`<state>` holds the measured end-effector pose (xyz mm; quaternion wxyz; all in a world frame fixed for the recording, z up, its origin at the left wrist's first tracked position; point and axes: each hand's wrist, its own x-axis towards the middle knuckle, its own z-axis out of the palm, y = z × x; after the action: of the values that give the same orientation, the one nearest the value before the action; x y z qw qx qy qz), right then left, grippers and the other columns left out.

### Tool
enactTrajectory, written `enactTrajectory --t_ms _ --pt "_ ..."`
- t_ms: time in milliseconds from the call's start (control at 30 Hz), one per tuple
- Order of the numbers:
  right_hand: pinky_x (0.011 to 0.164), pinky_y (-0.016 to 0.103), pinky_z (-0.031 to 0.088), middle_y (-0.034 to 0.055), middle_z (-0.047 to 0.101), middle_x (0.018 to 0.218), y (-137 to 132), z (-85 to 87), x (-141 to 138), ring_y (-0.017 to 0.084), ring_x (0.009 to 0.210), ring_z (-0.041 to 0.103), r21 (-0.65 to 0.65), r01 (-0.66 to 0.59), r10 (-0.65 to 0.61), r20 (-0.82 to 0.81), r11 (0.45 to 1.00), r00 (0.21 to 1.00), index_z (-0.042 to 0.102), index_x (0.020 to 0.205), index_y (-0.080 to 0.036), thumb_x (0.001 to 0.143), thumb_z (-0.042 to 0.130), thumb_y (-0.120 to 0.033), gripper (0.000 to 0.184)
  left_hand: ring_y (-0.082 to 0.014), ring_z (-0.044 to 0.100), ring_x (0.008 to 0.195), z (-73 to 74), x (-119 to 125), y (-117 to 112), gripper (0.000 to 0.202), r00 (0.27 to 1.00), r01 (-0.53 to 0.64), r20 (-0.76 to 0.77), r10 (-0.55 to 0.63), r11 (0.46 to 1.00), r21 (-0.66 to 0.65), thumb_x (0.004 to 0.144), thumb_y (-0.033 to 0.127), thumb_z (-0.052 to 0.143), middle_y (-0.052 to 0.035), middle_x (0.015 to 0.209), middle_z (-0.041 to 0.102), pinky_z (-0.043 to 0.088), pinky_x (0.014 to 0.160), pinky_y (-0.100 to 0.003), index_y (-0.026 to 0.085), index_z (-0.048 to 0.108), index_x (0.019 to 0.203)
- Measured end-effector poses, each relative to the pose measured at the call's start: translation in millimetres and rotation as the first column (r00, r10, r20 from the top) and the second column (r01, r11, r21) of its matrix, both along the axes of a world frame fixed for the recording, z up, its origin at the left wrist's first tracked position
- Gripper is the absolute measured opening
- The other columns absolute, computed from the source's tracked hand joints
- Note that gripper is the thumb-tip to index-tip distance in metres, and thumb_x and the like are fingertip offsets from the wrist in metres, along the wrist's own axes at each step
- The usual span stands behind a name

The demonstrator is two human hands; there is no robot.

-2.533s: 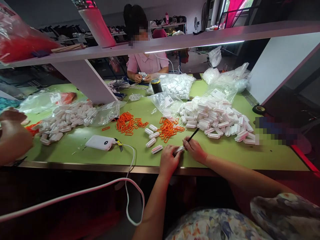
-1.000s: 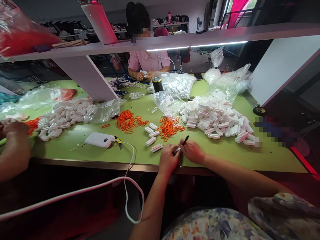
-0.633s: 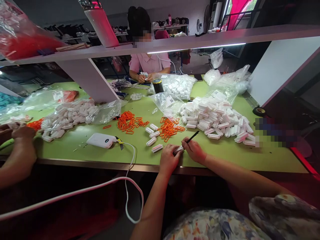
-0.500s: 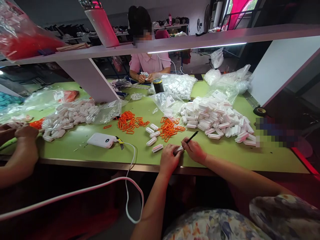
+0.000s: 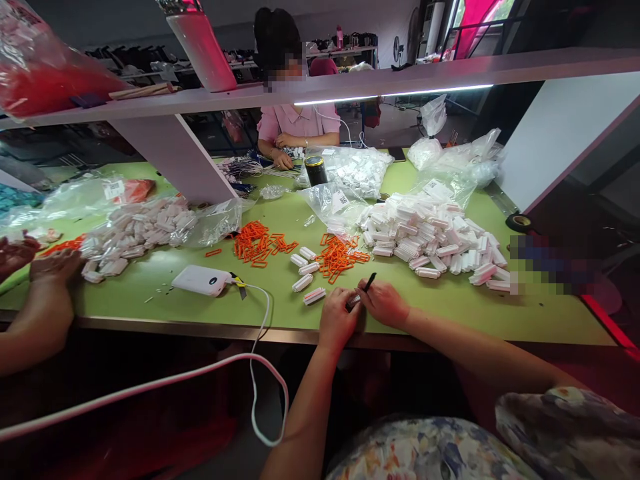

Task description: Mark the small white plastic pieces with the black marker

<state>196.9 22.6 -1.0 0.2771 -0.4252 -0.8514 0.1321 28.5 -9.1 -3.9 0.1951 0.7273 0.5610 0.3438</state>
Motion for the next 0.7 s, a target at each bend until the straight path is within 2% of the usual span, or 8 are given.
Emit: enactTrajectory --t_ms 100,233,400,567,700 --pt "0.072 0.029 0.045 0.0093 0.072 0.084 -1.4 2.3 -0.6 0.020 0.076 0.064 0.000 0.004 -0.004 0.043 1.000 0.999 0.061 0.094 -0.019 0.109 0.043 -0.031 0.027 -0.0231 0.065 0.094 0.0 0.2 0.1 0.007 1.000 -0.006 -0.009 0.006 1.000 0.003 0.090 0.019 0.069 -0.0038 0.094 0.070 0.051 0.089 -0.038 0.022 0.072 0.095" --pt "0.069 0.028 0.044 0.0056 0.069 0.078 -3.1 3.5 5.1 0.019 0.071 0.063 -0.011 0.055 -0.056 -0.092 0.998 0.994 0.060 0.091 -0.020 0.109 0.042 -0.031 0.027 -0.0235 0.065 0.095 2.0 1.2 -0.6 0.011 1.000 -0.009 0.000 0.009 1.000 -0.003 0.089 0.019 0.073 -0.0046 0.096 0.071 0.052 0.090 -0.038 0.022 0.074 0.100" --pt "0.070 0.030 0.047 0.0045 0.068 0.078 -2.4 4.6 8.8 0.020 0.071 0.062 -0.015 0.030 -0.032 -0.213 0.999 0.977 0.060 0.089 -0.022 0.109 0.042 -0.033 0.029 -0.0238 0.066 0.095 3.1 2.0 -0.8 0.014 1.000 -0.019 0.004 0.019 1.000 -0.008 0.087 0.019 0.076 -0.0048 0.096 0.071 0.052 0.090 -0.039 0.021 0.075 0.101" --pt "0.070 0.029 0.047 0.0037 0.068 0.076 -2.6 5.7 7.1 0.019 0.070 0.061 -0.046 0.017 -0.027 -0.206 0.999 0.978 0.060 0.088 -0.022 0.109 0.042 -0.037 0.031 -0.0237 0.066 0.094 2.2 1.2 -0.4 0.011 1.000 -0.008 0.009 0.008 1.000 -0.002 0.088 0.018 0.074 -0.0047 0.096 0.072 0.052 0.090 -0.038 0.021 0.075 0.099" --pt "0.071 0.030 0.046 0.0042 0.068 0.076 -2.8 4.6 7.1 0.020 0.070 0.062 -0.031 0.005 -0.010 -0.188 1.000 0.982 0.060 0.089 -0.022 0.109 0.042 -0.034 0.029 -0.0238 0.065 0.095 0.9 0.7 -0.1 0.009 1.000 -0.004 0.006 0.004 1.000 0.006 0.090 0.019 0.071 -0.0049 0.096 0.071 0.052 0.090 -0.038 0.022 0.074 0.098"
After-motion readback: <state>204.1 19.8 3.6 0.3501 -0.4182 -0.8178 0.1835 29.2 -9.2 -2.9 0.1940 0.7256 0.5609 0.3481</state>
